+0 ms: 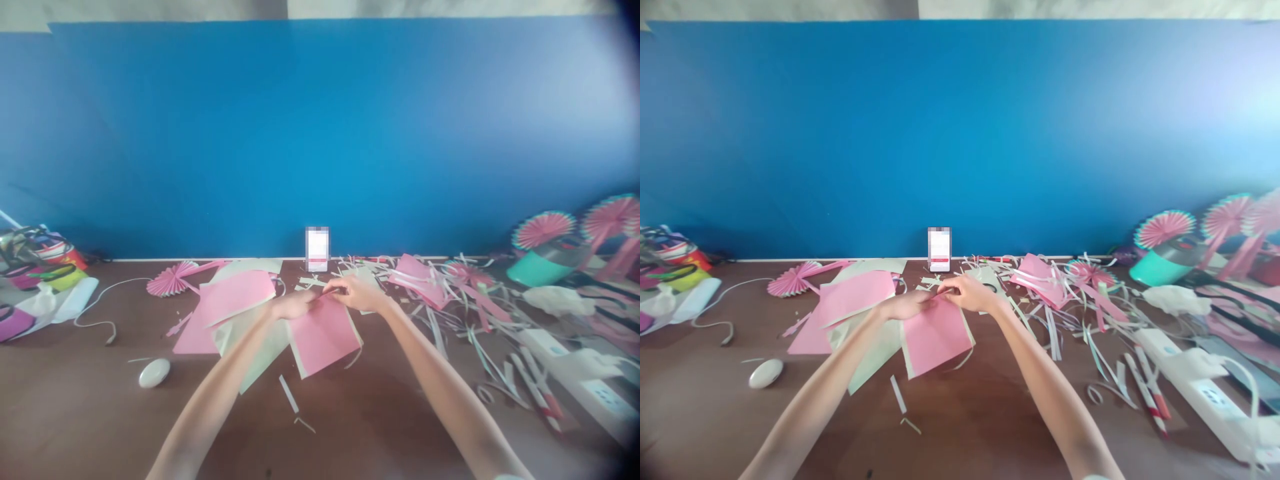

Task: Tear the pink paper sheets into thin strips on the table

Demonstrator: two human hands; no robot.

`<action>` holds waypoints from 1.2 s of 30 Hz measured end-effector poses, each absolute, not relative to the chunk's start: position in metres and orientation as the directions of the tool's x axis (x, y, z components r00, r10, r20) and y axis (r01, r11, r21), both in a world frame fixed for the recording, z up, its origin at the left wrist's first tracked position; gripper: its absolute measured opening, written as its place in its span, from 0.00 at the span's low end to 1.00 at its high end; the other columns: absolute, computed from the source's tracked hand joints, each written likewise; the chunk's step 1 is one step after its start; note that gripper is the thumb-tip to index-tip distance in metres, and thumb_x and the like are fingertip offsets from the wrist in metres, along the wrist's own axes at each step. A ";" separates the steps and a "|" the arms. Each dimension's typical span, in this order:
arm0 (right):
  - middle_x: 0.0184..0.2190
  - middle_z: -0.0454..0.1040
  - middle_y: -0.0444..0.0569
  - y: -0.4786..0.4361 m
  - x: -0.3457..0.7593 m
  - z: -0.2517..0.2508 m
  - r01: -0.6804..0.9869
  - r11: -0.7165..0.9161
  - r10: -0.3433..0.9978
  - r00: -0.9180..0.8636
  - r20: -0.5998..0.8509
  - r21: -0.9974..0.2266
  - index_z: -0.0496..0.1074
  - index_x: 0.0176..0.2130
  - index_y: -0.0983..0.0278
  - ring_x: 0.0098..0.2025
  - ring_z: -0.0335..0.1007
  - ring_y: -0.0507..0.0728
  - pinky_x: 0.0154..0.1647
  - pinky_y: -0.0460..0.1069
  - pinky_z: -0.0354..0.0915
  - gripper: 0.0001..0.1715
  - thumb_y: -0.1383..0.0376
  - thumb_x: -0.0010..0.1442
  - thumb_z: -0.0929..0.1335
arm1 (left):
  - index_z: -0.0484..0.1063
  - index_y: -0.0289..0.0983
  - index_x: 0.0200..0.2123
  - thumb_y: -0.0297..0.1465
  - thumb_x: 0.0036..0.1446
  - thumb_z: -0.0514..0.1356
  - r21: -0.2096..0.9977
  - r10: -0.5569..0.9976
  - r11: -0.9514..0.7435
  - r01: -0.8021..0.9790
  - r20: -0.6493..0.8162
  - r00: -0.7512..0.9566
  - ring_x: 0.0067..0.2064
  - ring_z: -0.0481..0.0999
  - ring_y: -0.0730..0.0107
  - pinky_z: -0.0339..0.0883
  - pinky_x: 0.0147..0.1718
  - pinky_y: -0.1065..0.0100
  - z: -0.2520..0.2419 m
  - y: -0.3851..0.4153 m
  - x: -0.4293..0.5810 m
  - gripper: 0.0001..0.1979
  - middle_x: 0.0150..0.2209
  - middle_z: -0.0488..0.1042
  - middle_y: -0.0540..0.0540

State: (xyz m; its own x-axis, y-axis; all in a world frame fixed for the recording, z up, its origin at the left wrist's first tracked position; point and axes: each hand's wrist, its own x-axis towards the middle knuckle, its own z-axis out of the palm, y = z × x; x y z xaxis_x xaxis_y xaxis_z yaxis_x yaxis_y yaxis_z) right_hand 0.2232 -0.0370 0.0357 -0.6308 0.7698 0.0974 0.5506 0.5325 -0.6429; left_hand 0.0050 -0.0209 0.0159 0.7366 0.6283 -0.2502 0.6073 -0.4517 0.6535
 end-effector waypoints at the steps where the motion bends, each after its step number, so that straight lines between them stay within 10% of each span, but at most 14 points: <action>1: 0.38 0.76 0.48 -0.037 0.223 0.036 0.554 0.531 0.770 -0.631 0.092 -0.641 0.74 0.43 0.61 0.36 0.69 0.55 0.36 0.48 0.61 0.15 0.61 0.61 0.62 | 0.64 0.38 0.53 0.41 0.64 0.43 0.647 0.626 -0.460 0.609 -0.250 0.739 0.45 0.71 0.62 0.62 0.44 0.65 0.016 -0.021 0.005 0.21 0.48 0.71 0.44; 13: 0.34 0.76 0.48 -0.038 0.225 0.036 0.575 0.532 0.759 -0.650 0.048 -0.622 0.74 0.44 0.59 0.31 0.67 0.55 0.33 0.48 0.60 0.15 0.64 0.59 0.62 | 0.61 0.40 0.56 0.27 0.54 0.49 0.542 0.600 -0.505 0.672 -0.340 0.725 0.41 0.71 0.61 0.64 0.37 0.67 0.008 -0.018 -0.001 0.24 0.46 0.72 0.44; 21: 0.36 0.77 0.46 -0.032 0.228 0.031 0.577 0.511 0.807 -0.577 0.124 -0.637 0.76 0.46 0.58 0.32 0.68 0.54 0.34 0.48 0.62 0.22 0.69 0.55 0.61 | 0.50 0.40 0.64 0.41 0.64 0.41 0.655 0.654 -0.415 0.631 -0.267 0.707 0.55 0.65 0.59 0.62 0.46 0.67 0.027 -0.027 0.007 0.27 0.61 0.59 0.43; 36: 0.41 0.76 0.48 -0.038 0.222 0.038 0.505 0.548 0.764 -0.628 0.152 -0.667 0.75 0.44 0.60 0.39 0.69 0.55 0.40 0.49 0.63 0.16 0.64 0.60 0.62 | 0.69 0.38 0.50 0.35 0.64 0.45 0.663 0.703 -0.513 0.546 -0.041 0.710 0.48 0.71 0.61 0.61 0.44 0.67 0.015 -0.022 0.009 0.18 0.50 0.71 0.44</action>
State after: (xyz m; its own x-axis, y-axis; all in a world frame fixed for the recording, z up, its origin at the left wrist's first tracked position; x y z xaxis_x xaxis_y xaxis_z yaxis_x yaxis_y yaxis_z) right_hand 0.2225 -0.0376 0.0379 -0.6275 0.7636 0.1521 0.5050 0.5479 -0.6669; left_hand 0.0090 -0.0218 0.0153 0.7099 0.7031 -0.0413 0.5462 -0.5125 0.6625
